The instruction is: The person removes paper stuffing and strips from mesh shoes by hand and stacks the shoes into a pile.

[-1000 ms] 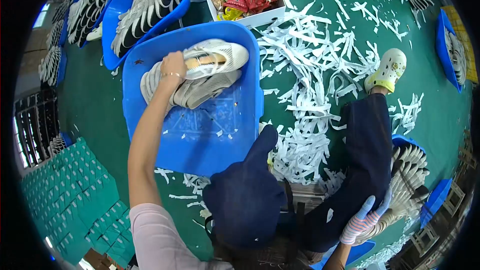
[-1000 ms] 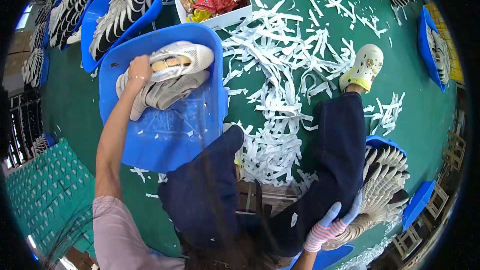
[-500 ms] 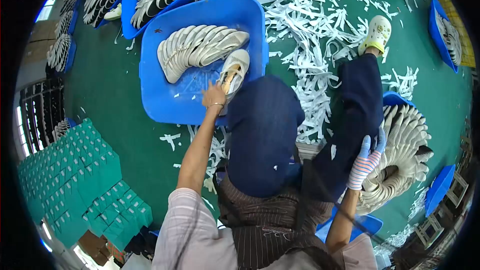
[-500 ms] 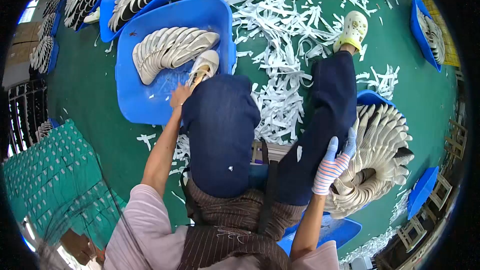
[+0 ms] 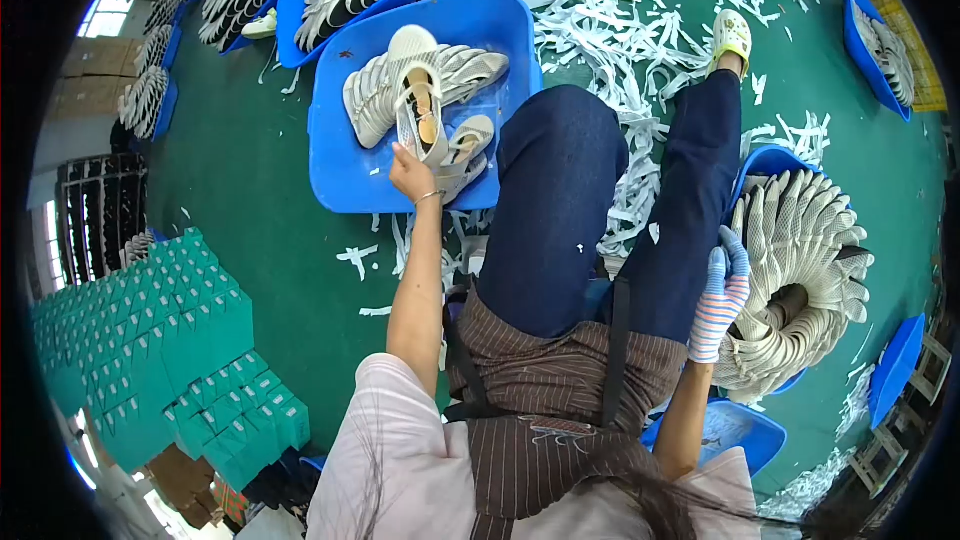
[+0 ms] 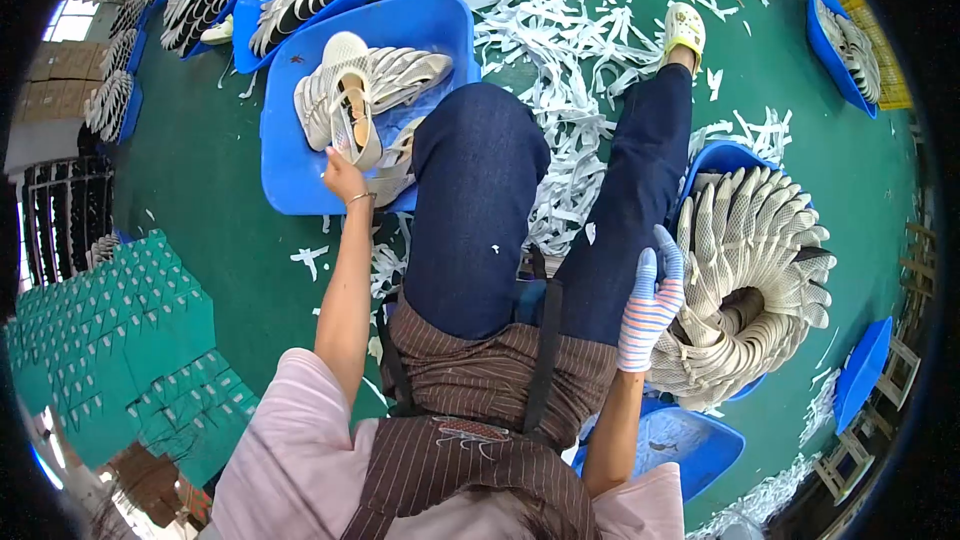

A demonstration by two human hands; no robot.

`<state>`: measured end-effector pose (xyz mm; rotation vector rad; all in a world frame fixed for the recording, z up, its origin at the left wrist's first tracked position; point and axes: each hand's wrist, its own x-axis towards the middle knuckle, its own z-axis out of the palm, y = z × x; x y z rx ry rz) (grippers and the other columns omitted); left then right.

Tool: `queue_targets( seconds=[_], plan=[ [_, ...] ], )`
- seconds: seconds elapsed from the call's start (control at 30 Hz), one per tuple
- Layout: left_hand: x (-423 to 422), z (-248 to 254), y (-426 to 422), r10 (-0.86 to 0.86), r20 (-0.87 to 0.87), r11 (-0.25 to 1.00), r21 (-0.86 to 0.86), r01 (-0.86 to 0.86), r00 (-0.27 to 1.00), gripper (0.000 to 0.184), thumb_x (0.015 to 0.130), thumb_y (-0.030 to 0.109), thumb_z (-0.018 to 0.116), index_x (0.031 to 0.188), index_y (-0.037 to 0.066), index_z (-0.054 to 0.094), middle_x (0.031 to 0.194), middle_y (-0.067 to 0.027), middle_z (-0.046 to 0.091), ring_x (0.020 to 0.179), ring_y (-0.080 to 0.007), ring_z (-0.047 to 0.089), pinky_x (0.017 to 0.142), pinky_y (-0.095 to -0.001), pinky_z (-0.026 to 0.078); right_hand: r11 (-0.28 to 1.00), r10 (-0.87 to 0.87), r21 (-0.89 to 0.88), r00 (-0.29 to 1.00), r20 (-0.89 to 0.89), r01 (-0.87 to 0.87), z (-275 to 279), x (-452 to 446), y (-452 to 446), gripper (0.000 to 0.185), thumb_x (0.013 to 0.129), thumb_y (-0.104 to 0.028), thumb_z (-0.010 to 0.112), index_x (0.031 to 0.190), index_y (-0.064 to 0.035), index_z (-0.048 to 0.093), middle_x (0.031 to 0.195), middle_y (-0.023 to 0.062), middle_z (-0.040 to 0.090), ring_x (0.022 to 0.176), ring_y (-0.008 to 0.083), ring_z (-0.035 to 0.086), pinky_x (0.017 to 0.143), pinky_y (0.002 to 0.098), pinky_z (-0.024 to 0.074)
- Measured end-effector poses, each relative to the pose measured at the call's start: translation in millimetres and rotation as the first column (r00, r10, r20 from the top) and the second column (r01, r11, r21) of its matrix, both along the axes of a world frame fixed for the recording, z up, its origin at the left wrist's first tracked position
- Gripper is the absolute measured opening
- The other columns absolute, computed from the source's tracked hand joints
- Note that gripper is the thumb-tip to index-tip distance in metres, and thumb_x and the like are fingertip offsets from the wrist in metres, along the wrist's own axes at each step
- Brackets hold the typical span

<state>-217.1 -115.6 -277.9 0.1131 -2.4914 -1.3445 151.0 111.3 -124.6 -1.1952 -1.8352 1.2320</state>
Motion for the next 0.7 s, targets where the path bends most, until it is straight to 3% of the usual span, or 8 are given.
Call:
queue_targets(
  seconds=[0.17,0.23,0.3,0.37,0.43,0.53,0.63,0.7],
  plan=[
    [76.0,145.6,30.9,-0.046,-0.073,0.996,0.078,0.052,0.996,0.048,0.099,0.029,0.043,0.07,-0.007,0.055,0.057,-0.0087,0.052,0.053,-0.0175,0.035,0.053,-0.0331,0.038,0.987,0.148,0.066,0.987,-0.07,-0.143,41.7,-44.6,-2.1,0.035,0.093,-0.011,0.045,0.126,-0.0006,0.051,0.113,0.0121,0.061,0.1,0.0188,0.056,0.095,0.0296,0.0401],
    [125.6,193.5,44.8,-0.177,-0.106,0.955,0.22,0.197,0.978,0.043,0.099,0.024,0.043,0.072,-0.007,0.055,0.059,-0.0079,0.053,0.054,-0.0158,0.035,0.053,-0.0338,0.037,0.922,0.267,-0.194,0.912,-0.312,-0.336,73.5,-79.9,-27.8,0.039,0.092,-0.014,0.046,0.129,-0.0011,0.049,0.112,0.0139,0.061,0.1,0.0192,0.056,0.093,0.03,0.0414],
    [167.7,215.6,42.5,-0.322,0.04,0.934,0.176,0.31,0.946,0.036,0.099,0.018,0.044,0.086,-0.01,0.061,0.073,-0.0111,0.063,0.06,-0.0162,0.049,0.06,-0.0298,0.044,0.833,0.329,-0.223,0.778,-0.535,-0.506,84.1,-109.5,-52.2,0.041,0.089,-0.015,0.051,0.127,-0.0002,0.049,0.107,0.0142,0.06,0.094,0.0192,0.056,0.087,0.0296,0.0429],
    [183.7,233.2,45.4,-0.529,0.039,0.834,0.208,0.511,0.848,0.034,0.098,0.017,0.043,0.11,-0.01,0.06,0.103,-0.0165,0.066,0.089,-0.0198,0.061,0.08,-0.028,0.046,0.748,0.316,-0.355,0.771,-0.553,-0.561,85.7,-116.7,-65.5,0.035,0.087,-0.013,0.055,0.12,-0.0004,0.052,0.099,0.0126,0.06,0.085,0.0183,0.055,0.08,0.0278,0.0428],
    [173.3,237.8,48.7,-0.688,0.162,0.671,0.513,0.535,0.708,0.047,0.097,0.032,0.038,0.121,-0.007,0.049,0.112,-0.0187,0.061,0.099,-0.0248,0.057,0.087,-0.0339,0.044,0.691,0.253,-0.483,0.806,-0.535,-0.538,89.0,-105.4,-60.8,0.029,0.086,-0.012,0.058,0.112,-0.0005,0.055,0.091,0.0109,0.059,0.077,0.0174,0.053,0.073,0.026,0.0426],
    [155.1,242.3,57.6,-0.867,0.235,0.398,0.858,0.326,0.44,0.072,0.094,0.054,0.031,0.138,-0.003,0.032,0.125,-0.0219,0.054,0.115,-0.0322,0.052,0.097,-0.0427,0.042,0.578,0.322,-0.576,0.81,-0.489,-0.578,97.3,-78.8,-52.3,0.02,0.083,-0.01,0.063,0.101,-0.0007,0.06,0.079,0.0083,0.059,0.063,0.016,0.052,0.063,0.0232,0.0424],
    [143.6,253.3,89.1,-0.977,-0.166,-0.19,0.963,-0.192,0.134,0.083,0.092,0.064,0.033,0.14,-0.002,0.031,0.125,-0.0266,0.053,0.113,-0.0363,0.056,0.095,-0.0481,0.046,0.667,0.334,-0.537,0.852,-0.404,-0.516,103.8,-75.9,-59.1,0.016,0.083,-0.009,0.064,0.097,-0.0015,0.062,0.077,0.0079,0.06,0.062,0.0168,0.053,0.062,0.0238,0.0434],
    [137.8,246.5,96.6,-0.988,-0.053,-0.081,0.976,-0.201,0.144,0.081,0.091,0.064,0.035,0.138,-0.002,0.035,0.122,-0.0275,0.054,0.108,-0.0358,0.058,0.092,-0.0465,0.048,0.82,0.313,-0.399,0.905,-0.287,-0.41,105.8,-79.4,-62.9,0.016,0.083,-0.009,0.063,0.098,-0.0028,0.063,0.081,0.0086,0.061,0.068,0.0195,0.056,0.067,0.0268,0.0456]
  ],
)
